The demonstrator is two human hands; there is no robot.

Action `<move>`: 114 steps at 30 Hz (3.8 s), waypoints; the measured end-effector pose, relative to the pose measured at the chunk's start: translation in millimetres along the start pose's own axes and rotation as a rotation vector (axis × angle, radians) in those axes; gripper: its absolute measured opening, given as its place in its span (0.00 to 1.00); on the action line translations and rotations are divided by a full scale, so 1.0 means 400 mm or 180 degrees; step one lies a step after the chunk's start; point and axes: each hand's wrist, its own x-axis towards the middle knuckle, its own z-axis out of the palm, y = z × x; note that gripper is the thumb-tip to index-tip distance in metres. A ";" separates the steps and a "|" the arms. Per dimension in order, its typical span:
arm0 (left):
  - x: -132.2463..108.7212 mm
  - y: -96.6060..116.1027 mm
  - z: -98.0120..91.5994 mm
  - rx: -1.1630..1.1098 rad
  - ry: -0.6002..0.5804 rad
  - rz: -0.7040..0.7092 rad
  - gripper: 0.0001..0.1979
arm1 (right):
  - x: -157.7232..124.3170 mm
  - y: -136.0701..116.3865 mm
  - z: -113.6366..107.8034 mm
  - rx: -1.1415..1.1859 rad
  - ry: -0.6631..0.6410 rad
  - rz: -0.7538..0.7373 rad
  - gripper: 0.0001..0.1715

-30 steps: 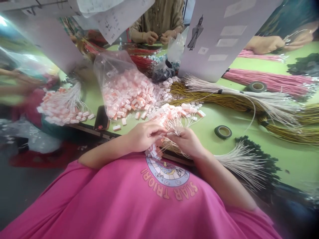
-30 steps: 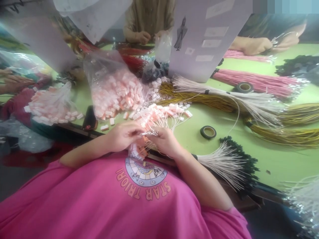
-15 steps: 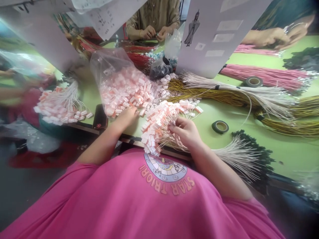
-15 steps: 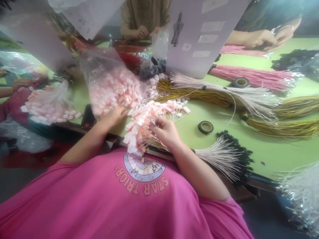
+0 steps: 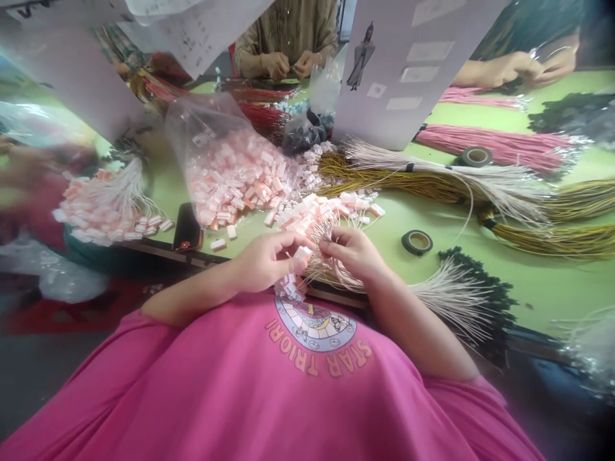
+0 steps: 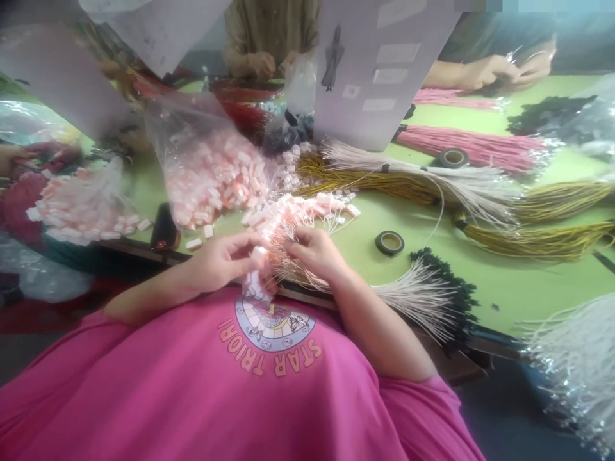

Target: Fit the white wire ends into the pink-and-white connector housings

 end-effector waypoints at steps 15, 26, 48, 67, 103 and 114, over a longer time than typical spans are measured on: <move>0.092 -0.071 0.022 -0.0832 -0.0044 -0.0246 0.11 | -0.005 -0.010 0.024 -0.0342 0.0478 -0.0154 0.12; 0.081 -0.068 0.028 0.0347 0.0220 -0.0091 0.11 | -0.001 0.001 0.037 -0.0564 0.0508 -0.0117 0.13; 0.078 -0.081 0.035 0.0901 0.0136 0.0347 0.06 | -0.014 0.006 0.028 -0.0141 0.0192 0.0068 0.10; 0.074 -0.074 0.033 0.1330 0.0266 0.0858 0.05 | -0.018 0.013 0.031 -0.0549 0.0412 0.0091 0.11; 0.041 -0.070 -0.018 -0.1301 -0.0126 -0.0331 0.15 | -0.023 -0.015 0.031 -0.0133 0.0869 -0.0379 0.06; 0.050 -0.071 0.018 -0.0924 0.0193 -0.0316 0.15 | -0.038 -0.037 0.050 -0.0812 0.1175 -0.0661 0.07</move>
